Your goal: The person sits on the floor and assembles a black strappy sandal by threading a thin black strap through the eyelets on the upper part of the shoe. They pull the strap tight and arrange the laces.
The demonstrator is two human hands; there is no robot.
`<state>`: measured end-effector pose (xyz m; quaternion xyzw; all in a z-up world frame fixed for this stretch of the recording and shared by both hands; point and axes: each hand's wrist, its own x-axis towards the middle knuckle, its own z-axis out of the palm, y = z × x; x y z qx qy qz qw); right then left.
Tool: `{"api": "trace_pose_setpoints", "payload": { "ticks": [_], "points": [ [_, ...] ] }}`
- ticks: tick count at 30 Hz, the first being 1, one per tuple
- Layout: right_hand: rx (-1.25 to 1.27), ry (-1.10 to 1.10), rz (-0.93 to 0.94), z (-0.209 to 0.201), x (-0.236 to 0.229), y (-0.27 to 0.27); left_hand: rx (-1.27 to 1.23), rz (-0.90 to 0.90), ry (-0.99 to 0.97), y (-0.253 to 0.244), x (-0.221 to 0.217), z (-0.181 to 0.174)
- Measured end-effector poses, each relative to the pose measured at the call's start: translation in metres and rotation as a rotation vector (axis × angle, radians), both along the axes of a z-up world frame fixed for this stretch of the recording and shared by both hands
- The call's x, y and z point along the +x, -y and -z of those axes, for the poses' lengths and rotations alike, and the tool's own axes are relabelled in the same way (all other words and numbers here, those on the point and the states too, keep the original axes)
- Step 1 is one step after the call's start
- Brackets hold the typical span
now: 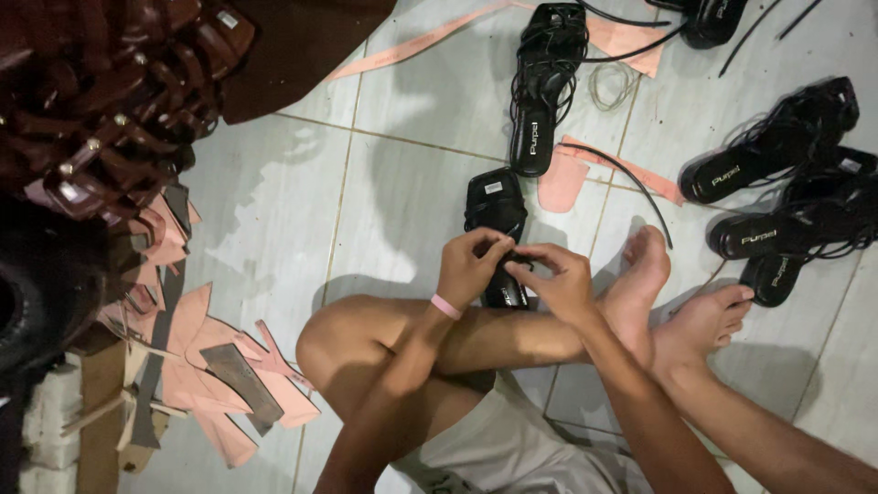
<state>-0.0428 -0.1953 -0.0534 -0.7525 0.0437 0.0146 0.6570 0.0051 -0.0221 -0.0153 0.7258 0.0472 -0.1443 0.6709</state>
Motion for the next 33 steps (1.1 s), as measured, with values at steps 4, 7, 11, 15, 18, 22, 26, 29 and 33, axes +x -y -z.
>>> {"api": "trace_pose_setpoints", "payload": {
  "ticks": [4,7,11,15,18,22,26,29,33],
  "points": [
    [-0.305,0.263,0.007,-0.026,-0.005,0.012,-0.083,0.055,0.066,-0.004,-0.001,-0.017],
    [-0.434,0.297,-0.014,-0.039,-0.005,0.015,0.025,0.216,0.244,-0.004,-0.006,-0.027],
    [-0.571,0.569,-0.082,-0.046,-0.001,0.013,0.156,0.182,0.264,-0.001,-0.013,-0.025],
    [-0.582,0.562,-0.135,-0.055,0.012,0.015,0.14,0.219,0.263,-0.003,-0.01,-0.019],
    [-0.703,0.621,-0.213,-0.061,0.023,0.021,0.18,0.248,0.291,-0.004,-0.007,-0.017],
    [-0.585,0.414,-0.177,-0.069,0.024,0.025,0.091,0.267,0.199,-0.005,-0.006,-0.027],
    [-0.543,0.398,-0.156,-0.063,0.024,0.023,0.083,0.219,0.252,-0.005,-0.005,-0.034],
    [-0.523,0.49,-0.211,-0.055,0.023,0.023,0.11,0.234,0.257,-0.004,-0.005,-0.034],
    [-0.526,0.475,-0.125,-0.051,0.021,0.016,0.104,0.171,0.169,-0.001,-0.007,-0.031]
  ]
}}
